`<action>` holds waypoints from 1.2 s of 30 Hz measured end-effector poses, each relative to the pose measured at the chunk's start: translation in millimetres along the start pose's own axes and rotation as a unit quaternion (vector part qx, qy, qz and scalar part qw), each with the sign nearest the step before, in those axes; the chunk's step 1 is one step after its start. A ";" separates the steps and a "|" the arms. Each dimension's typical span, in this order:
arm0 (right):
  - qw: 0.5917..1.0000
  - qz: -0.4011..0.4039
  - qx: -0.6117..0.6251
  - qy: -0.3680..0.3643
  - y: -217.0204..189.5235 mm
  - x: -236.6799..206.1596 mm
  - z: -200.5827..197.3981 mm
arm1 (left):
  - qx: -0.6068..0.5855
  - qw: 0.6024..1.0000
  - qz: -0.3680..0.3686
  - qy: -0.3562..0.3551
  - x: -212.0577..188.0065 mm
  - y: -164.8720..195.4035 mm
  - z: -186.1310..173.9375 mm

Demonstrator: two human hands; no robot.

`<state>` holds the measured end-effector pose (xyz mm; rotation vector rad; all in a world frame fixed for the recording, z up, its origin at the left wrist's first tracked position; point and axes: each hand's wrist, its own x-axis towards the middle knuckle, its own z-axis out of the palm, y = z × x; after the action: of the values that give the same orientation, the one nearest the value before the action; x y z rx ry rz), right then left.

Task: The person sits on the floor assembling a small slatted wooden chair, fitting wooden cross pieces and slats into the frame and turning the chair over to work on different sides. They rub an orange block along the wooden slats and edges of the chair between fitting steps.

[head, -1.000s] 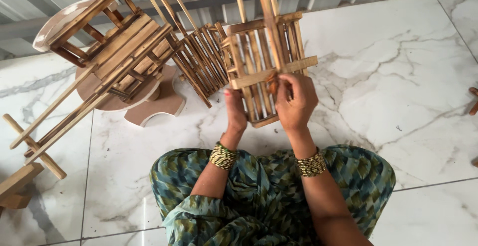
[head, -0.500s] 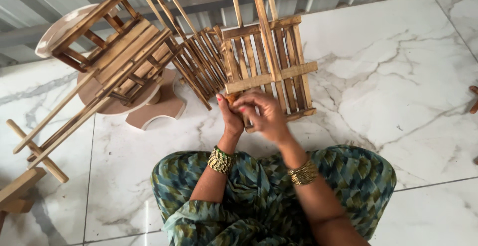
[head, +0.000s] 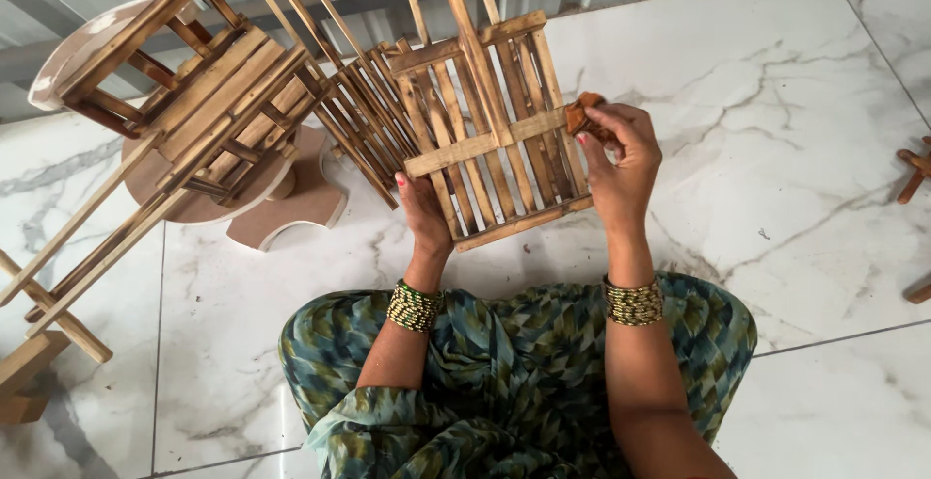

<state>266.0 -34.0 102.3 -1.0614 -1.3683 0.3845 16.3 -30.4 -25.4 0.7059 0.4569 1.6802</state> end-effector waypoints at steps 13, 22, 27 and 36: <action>0.967 0.182 0.045 -0.171 42.8 10.5 -2.9 | 0.049 0.997 0.024 0.050 9.6 22.8 -1.0; 0.993 0.016 -0.045 -0.106 -12.9 0.4 0.5 | 0.032 0.999 -0.007 0.015 14.2 23.8 2.8; 0.970 -0.132 -0.193 -0.070 -63.0 -37.2 53.3 | 0.021 1.000 0.004 0.009 9.1 0.2 9.6; 0.962 -0.174 -0.181 -0.110 -52.3 -44.0 59.6 | 0.088 0.993 0.069 -0.042 7.5 13.1 18.8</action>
<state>183.7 -71.7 108.5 -1.0647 -1.8380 -0.0130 18.4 -27.6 -1.6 0.9537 0.5103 1.7455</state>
